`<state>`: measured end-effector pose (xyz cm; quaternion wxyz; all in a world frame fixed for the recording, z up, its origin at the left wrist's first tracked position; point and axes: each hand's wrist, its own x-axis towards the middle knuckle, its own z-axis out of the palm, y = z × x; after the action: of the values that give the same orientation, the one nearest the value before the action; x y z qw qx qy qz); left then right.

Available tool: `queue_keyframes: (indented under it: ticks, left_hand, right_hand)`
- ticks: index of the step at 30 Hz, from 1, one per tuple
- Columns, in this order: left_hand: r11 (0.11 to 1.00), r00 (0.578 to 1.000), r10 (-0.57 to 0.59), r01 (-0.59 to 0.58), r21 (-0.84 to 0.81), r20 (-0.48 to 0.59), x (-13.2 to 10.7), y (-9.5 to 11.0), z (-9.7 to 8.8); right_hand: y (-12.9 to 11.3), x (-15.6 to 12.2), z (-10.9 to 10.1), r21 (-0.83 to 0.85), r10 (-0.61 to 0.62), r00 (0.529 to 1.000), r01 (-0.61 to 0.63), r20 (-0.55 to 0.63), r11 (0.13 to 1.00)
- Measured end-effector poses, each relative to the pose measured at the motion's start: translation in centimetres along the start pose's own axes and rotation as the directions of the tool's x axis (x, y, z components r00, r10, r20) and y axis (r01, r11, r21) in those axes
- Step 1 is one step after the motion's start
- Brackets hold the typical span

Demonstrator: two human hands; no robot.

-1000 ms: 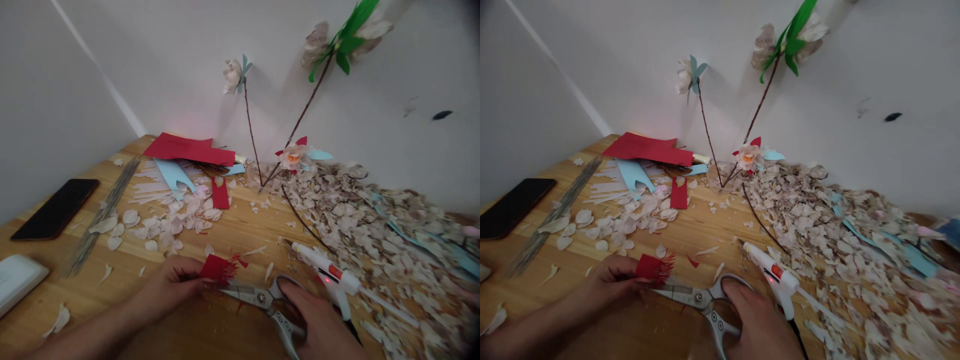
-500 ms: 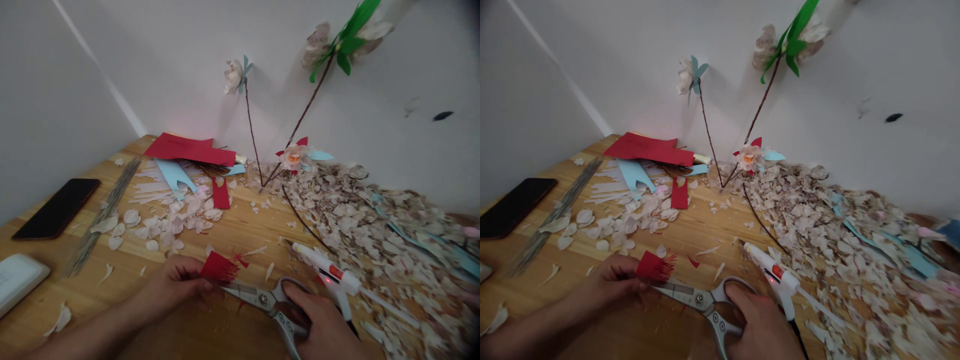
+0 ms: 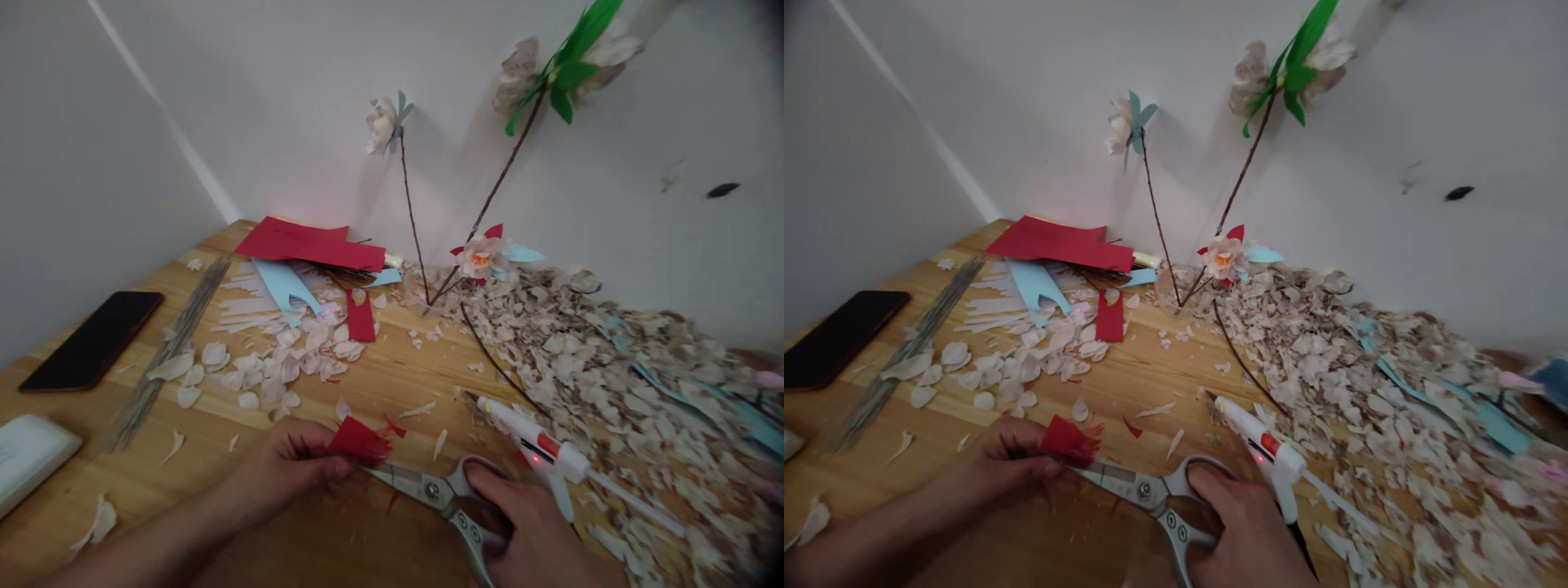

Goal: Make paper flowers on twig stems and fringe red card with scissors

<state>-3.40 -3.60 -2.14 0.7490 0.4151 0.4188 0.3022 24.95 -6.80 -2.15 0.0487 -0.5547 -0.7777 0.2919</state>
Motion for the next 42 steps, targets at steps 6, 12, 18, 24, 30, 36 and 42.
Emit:
queue_keyframes:
  ticks: [6,12,18,24,30,36,42]
  left_hand:
    - [0.998,0.997,0.059,-0.059,0.008,-0.042,0.1,0.4,0.3]
    - [0.998,0.997,0.049,-0.047,0.029,-0.067,0.0,0.6,0.5]
    - [0.999,0.997,0.038,-0.037,0.020,-0.074,0.1,0.4,0.4]
    - [0.999,0.997,0.039,-0.039,0.006,-0.062,0.1,0.5,0.4]
    - [0.999,0.996,0.040,-0.039,0.015,-0.083,0.1,0.5,0.5]
    - [0.999,0.996,0.028,-0.026,0.028,-0.080,0.1,0.5,0.6]
    - [0.997,0.996,0.031,-0.026,0.067,-0.079,0.1,0.4,0.5]
  right_hand:
    - [-0.5,-0.3,-0.2,0.043,0.021,0.999,-0.019,-0.035,0.999]
    - [-0.9,0.0,-0.4,0.029,0.035,0.999,-0.035,-0.008,0.999]
    - [-1.4,-0.1,-0.7,0.033,0.046,0.999,-0.045,-0.012,0.998]
    - [-1.2,-0.2,-0.6,0.041,0.046,0.999,-0.046,0.016,0.998]
    - [-1.2,-0.1,-0.5,0.039,0.044,0.999,-0.044,-0.005,0.998]
    - [-2.0,0.1,-1.0,0.048,0.090,0.995,-0.092,0.037,0.995]
    - [-2.0,0.1,-0.9,0.070,0.071,0.997,-0.072,0.020,0.995]
